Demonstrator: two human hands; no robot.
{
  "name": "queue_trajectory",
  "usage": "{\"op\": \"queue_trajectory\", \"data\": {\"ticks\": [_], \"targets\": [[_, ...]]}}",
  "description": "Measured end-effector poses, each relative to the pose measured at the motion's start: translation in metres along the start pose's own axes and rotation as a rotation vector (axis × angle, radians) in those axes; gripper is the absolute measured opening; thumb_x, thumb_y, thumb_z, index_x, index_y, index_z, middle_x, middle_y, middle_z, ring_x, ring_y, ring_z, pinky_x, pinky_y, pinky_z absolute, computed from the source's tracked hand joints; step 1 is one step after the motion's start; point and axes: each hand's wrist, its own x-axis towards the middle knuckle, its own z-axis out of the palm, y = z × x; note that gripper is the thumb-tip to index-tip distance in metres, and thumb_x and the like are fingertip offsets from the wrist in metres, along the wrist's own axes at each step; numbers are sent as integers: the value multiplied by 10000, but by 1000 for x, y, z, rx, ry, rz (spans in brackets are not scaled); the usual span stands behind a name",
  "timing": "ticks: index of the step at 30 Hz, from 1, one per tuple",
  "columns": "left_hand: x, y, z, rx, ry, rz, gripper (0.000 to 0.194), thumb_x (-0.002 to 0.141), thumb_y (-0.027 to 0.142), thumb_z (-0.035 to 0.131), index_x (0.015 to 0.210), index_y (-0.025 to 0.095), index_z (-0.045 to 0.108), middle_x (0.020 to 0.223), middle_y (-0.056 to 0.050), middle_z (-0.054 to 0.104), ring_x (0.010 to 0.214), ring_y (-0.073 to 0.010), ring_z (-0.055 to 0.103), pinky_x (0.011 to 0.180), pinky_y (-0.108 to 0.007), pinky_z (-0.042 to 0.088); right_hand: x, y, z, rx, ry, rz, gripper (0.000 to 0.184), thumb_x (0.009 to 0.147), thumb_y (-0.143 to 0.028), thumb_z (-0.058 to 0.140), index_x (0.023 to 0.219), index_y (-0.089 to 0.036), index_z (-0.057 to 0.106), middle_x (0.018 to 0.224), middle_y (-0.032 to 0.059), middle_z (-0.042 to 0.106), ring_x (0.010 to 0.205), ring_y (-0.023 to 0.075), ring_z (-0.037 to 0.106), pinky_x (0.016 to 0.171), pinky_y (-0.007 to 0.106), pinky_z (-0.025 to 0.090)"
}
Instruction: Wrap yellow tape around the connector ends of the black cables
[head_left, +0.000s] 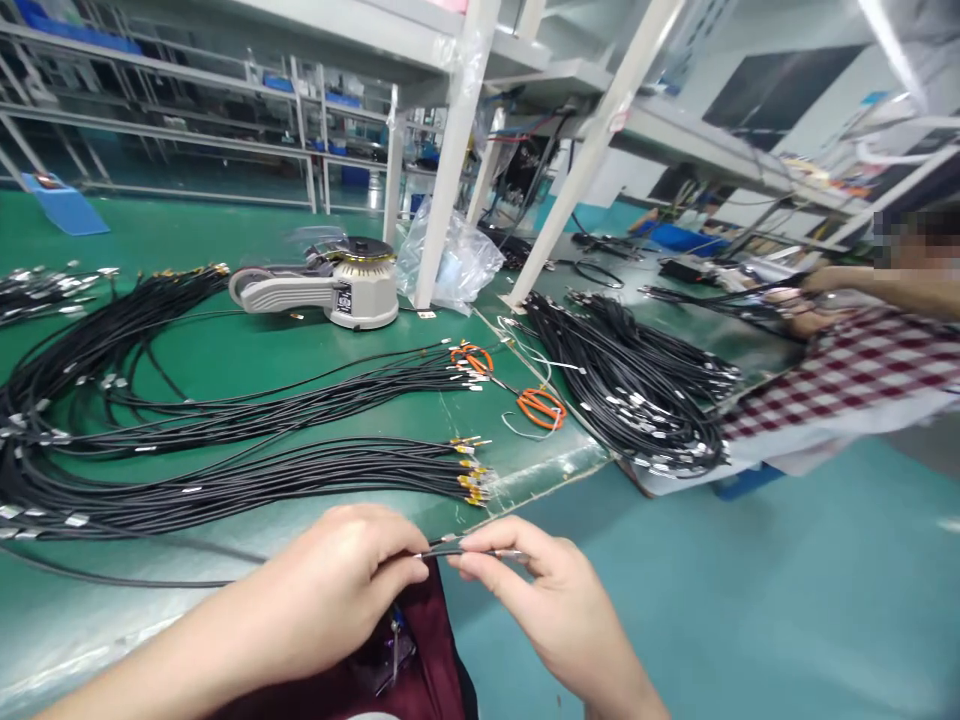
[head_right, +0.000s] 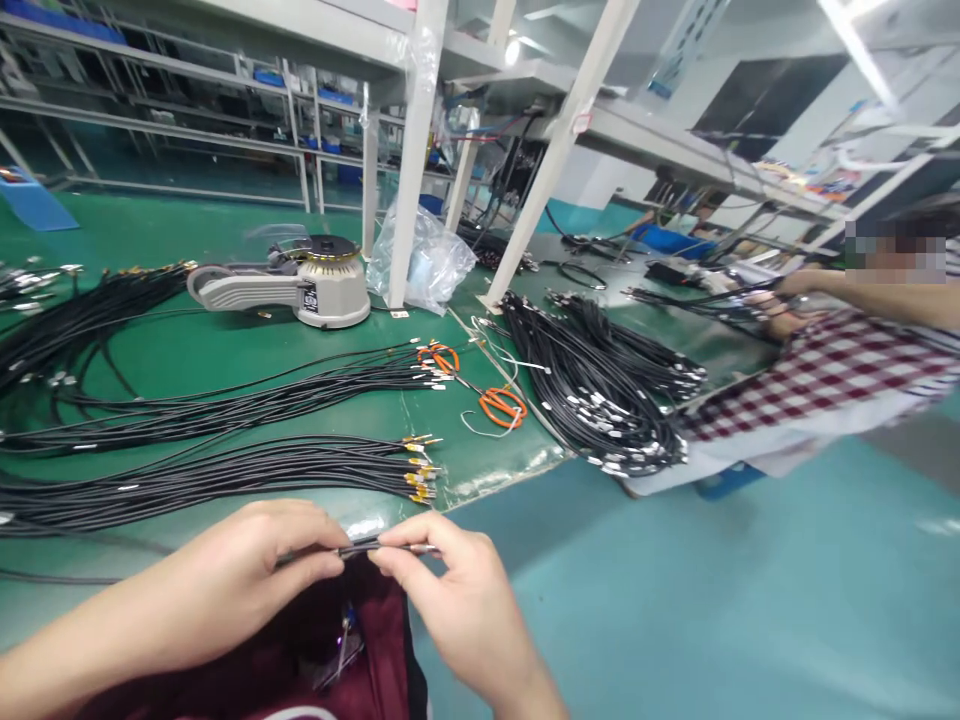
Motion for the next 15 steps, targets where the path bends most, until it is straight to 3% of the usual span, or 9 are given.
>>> {"op": "queue_trajectory", "data": {"ticks": [4,7,10,15], "targets": [[6,1,3,-30,-45,-18,200,889,241,466,841,231,660,796,27,682,731,-136,604,660,-218,416,-7,5,-29,53,13,36,207,760,-211,653,963,-203,689,825,31,740,747,173,687,705,294,575],[8,-3,5,-61,-68,-43,206,885,250,462,836,236,662,805,34,686,743,-135,610,667,-216,425,-12,12,-41,78,30,82,115,788,-240,621,859,-182,689,767,36,719,694,157,667,655,276,567],[12,0,10,-72,-74,-40,212,881,257,463,828,227,667,795,29,689,736,-139,611,665,-220,428,-13,13,-39,65,2,92,128,798,-234,600,708,-176,669,663,15,681,636,143,631,619,260,540],[24,16,21,-91,-68,5,170,865,243,501,824,234,666,799,38,696,737,-137,610,668,-221,413,-14,6,-26,69,16,101,140,803,-224,578,690,-174,644,625,-7,647,603,128,600,589,236,511]]}}
